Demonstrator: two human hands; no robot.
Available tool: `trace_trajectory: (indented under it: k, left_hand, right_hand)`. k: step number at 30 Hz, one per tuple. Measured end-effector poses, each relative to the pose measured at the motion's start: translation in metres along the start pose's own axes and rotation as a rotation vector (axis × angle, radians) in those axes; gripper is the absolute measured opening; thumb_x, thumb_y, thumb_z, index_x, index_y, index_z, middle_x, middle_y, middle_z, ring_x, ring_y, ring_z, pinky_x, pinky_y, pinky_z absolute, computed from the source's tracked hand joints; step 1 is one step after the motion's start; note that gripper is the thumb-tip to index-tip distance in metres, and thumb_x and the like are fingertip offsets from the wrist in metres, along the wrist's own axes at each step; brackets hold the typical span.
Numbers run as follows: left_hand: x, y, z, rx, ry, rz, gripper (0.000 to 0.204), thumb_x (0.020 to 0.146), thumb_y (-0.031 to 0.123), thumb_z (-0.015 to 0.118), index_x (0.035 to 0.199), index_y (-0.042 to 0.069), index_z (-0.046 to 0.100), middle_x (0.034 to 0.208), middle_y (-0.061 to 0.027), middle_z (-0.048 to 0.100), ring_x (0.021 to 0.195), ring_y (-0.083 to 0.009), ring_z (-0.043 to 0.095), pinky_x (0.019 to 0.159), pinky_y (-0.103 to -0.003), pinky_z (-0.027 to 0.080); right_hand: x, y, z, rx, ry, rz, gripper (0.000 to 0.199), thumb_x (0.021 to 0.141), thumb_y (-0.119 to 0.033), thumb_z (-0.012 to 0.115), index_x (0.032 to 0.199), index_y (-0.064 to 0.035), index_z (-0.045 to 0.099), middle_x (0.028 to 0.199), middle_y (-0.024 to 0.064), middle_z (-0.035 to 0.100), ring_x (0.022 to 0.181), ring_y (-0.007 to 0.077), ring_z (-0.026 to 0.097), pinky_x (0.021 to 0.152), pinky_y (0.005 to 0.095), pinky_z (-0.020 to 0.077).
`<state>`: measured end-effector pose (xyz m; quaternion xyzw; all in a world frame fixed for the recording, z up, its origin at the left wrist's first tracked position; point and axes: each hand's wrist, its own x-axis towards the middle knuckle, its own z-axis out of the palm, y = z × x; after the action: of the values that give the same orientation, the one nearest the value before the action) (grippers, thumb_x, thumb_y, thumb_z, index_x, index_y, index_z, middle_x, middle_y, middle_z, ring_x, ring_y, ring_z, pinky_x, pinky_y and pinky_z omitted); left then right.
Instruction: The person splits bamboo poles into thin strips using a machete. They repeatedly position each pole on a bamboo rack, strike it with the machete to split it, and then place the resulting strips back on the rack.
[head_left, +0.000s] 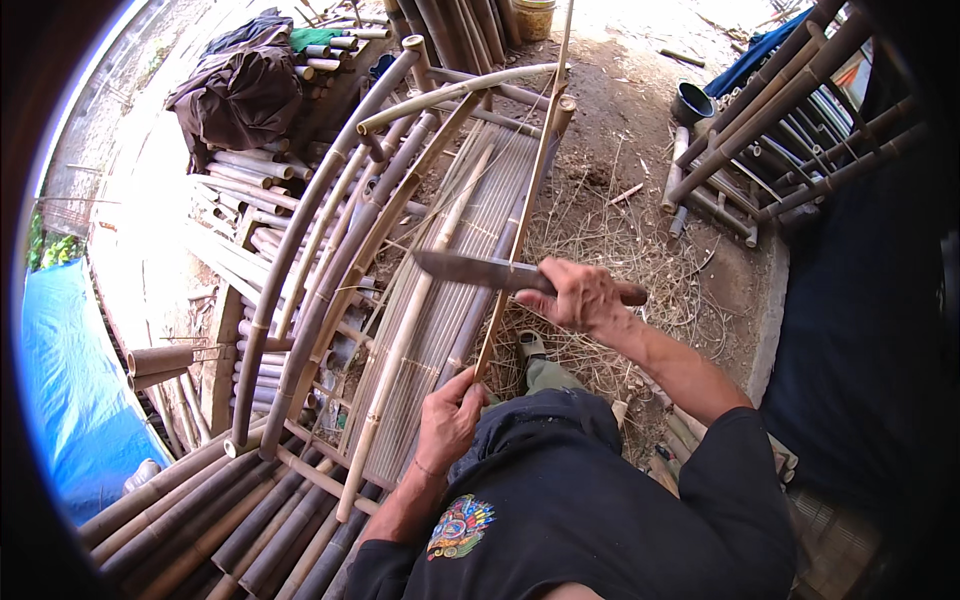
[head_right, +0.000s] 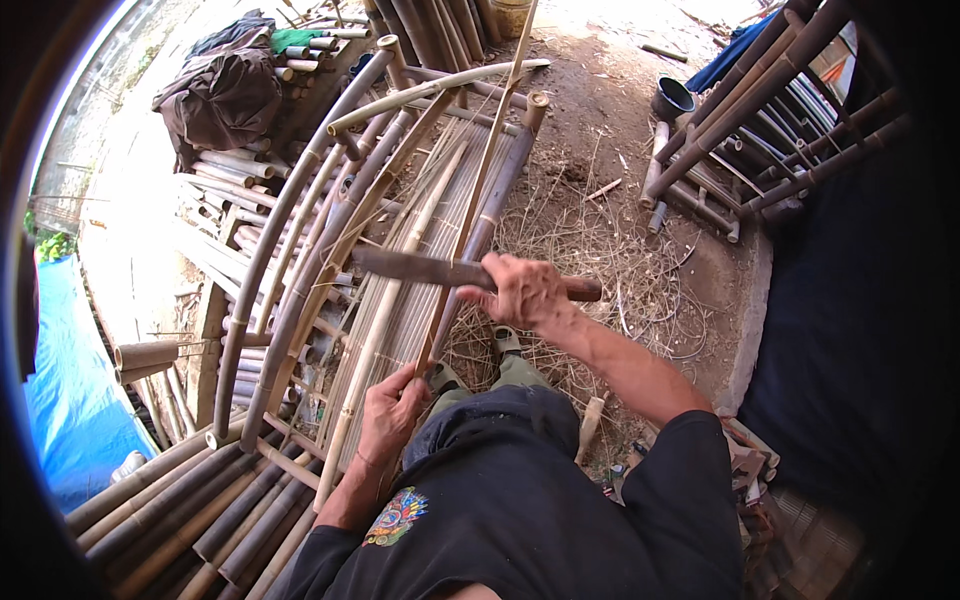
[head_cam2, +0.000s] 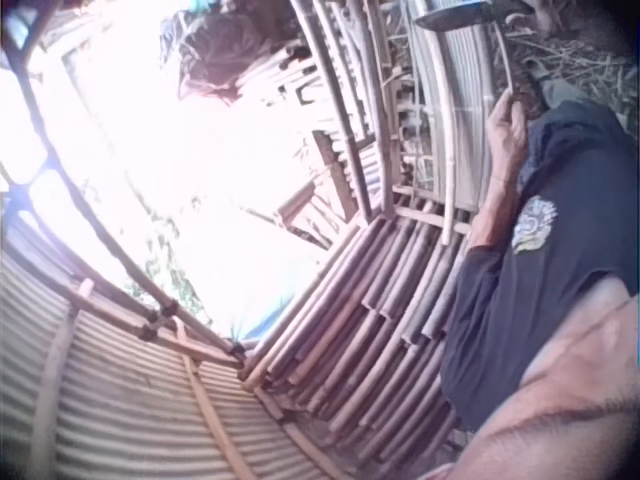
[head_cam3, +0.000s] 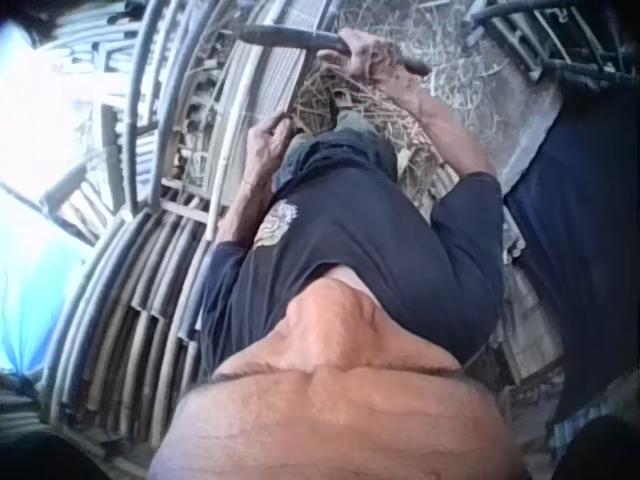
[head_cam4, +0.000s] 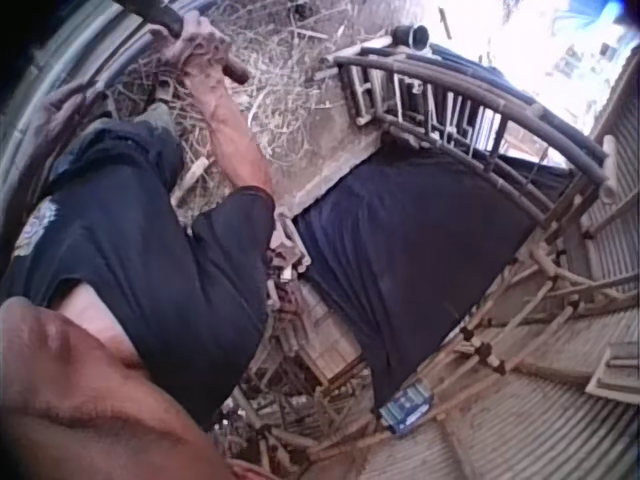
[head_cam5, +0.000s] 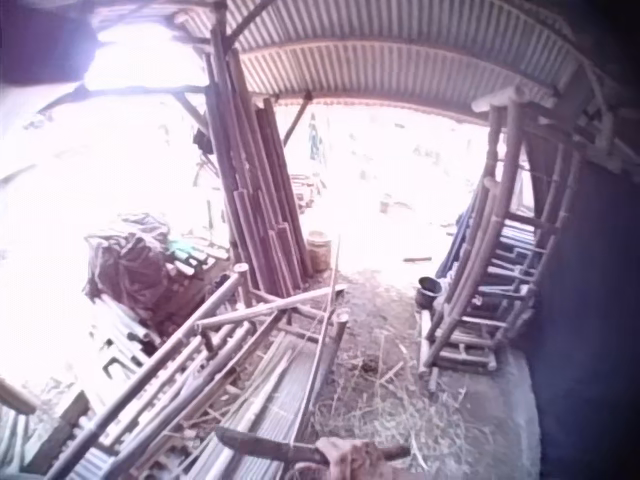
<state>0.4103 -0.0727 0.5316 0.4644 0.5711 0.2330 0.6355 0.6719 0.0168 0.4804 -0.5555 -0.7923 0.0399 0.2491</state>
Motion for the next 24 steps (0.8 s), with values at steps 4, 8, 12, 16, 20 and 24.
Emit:
trace_trajectory:
  k: [4,8,12,16,20,24]
  left_hand:
    - [-0.043,-0.011,-0.012,0.088,-0.034,0.010,0.029,0.095,0.008,0.052,0.121,0.001,0.063,0.074,0.0003,0.058,0.067,-0.0058,0.051,0.060,-0.022,0.043]
    - [-0.074,-0.039,-0.034,0.150,-0.052,0.072,0.026,0.096,0.010,0.053,0.118,0.000,0.064,0.073,0.0009,0.057,0.064,-0.0050,0.050,0.057,-0.022,0.042]
    - [-0.082,-0.041,-0.044,-0.059,-0.108,-0.112,0.030,0.101,0.025,0.053,0.110,-0.001,0.066,0.064,0.0044,0.053,0.054,-0.0023,0.043,0.048,-0.019,0.034]
    - [-0.057,-0.036,-0.037,-0.191,-0.142,-0.161,0.031,0.102,0.025,0.050,0.097,-0.001,0.065,0.059,0.0062,0.047,0.051,-0.0019,0.037,0.046,-0.020,0.028]
    - [-0.032,-0.014,-0.022,-0.211,-0.130,-0.125,0.031,0.102,0.024,0.050,0.090,0.000,0.063,0.056,0.0072,0.043,0.049,-0.0017,0.034,0.045,-0.020,0.026]
    - [-0.049,-0.027,-0.030,-0.153,-0.142,-0.100,0.030,0.102,0.024,0.050,0.089,0.000,0.063,0.055,0.0070,0.042,0.047,-0.0020,0.035,0.043,-0.020,0.027]
  right_hand:
    - [0.019,0.068,-0.026,-0.039,-0.133,0.283,0.065,0.092,-0.072,0.032,0.072,-0.0129,0.049,0.054,0.0014,0.051,0.043,0.0133,0.052,0.040,0.0323,0.0480]
    - [0.026,0.118,-0.048,-0.176,-0.077,0.328,0.066,0.091,-0.074,0.033,0.075,-0.0119,0.050,0.055,0.0031,0.054,0.046,0.0170,0.056,0.043,0.0357,0.0484]
    - [0.024,0.131,-0.057,-0.043,-0.034,0.510,0.066,0.090,-0.074,0.035,0.077,-0.0120,0.052,0.052,0.0021,0.050,0.043,0.0166,0.051,0.040,0.0359,0.0444]
    - [0.015,0.040,-0.038,0.242,-0.021,0.284,0.067,0.092,-0.072,0.027,0.074,-0.0108,0.049,0.053,-0.0008,0.046,0.039,0.0079,0.042,0.029,0.0270,0.0374]
    - [-0.020,-0.026,-0.008,0.081,0.009,-0.096,0.067,0.092,-0.072,0.029,0.074,-0.0112,0.050,0.058,0.0036,0.051,0.043,0.0132,0.048,0.035,0.0321,0.0444]
    - [0.006,0.029,-0.013,0.104,0.017,0.193,0.067,0.092,-0.072,0.026,0.072,-0.0116,0.047,0.053,0.0003,0.046,0.038,0.0091,0.041,0.030,0.0284,0.0392]
